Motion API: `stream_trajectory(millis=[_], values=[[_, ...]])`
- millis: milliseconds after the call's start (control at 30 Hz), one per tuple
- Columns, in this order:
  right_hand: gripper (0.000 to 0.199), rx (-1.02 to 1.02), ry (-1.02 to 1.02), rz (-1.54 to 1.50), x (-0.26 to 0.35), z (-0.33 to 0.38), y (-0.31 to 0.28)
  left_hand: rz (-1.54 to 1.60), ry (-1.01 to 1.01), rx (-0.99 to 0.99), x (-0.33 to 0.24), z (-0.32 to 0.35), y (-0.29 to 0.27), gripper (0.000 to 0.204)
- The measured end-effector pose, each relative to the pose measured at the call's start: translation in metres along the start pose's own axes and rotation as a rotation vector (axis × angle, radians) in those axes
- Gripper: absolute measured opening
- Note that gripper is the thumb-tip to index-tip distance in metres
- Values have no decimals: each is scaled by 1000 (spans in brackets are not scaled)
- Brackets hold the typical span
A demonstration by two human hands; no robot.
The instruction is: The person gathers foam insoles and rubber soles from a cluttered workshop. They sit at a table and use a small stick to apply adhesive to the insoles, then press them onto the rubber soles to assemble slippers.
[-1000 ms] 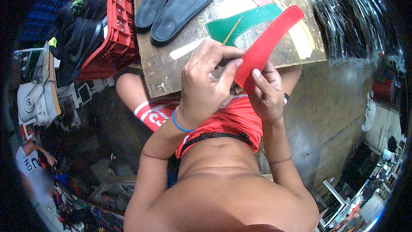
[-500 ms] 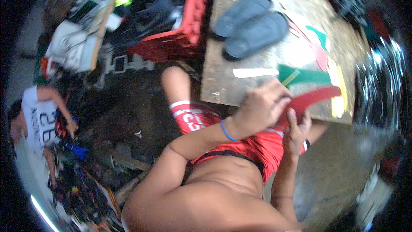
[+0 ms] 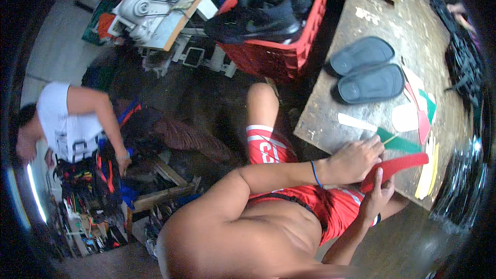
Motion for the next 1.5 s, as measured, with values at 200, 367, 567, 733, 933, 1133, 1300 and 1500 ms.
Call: stream_trajectory(millis=[200, 367, 567, 733, 933, 1133, 1300, 1500], values=[[21, -60, 95, -235, -5, -8, -19, 28, 25, -141, 20, -6, -15, 16], [26, -48, 106, -546, -2, -13, -34, -90, -48, -97, 37, -10, -14, 16], [29, 0, 138, -612, 3, -10, -33, -145, 28, -71, 39, -3, -9, 17], [27, 25, 139, -628, 0, -14, -38, -105, 29, -61, 39, -1, -10, 18], [26, -453, -340, -123, 44, 8, -64, -18, 29, -151, 39, 1, -17, 17], [29, -278, -288, 674, 57, 0, -29, -241, -33, -223, 47, 11, -41, 26], [30, -40, -406, 775, 43, -14, -21, -454, 15, -22, 57, 20, -46, 42], [32, 175, -557, 1086, 17, -27, -25, -466, -26, 27, 63, 33, -54, 38]])
Point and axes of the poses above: each hand's wrist, its own z-axis away from the middle knuckle, its own y-axis out of the palm, x = y × z, the point moved 5 cm from there along -z, towards the middle knuckle, and after that the axes turned 7 degrees about y, right-handed, at the moved point
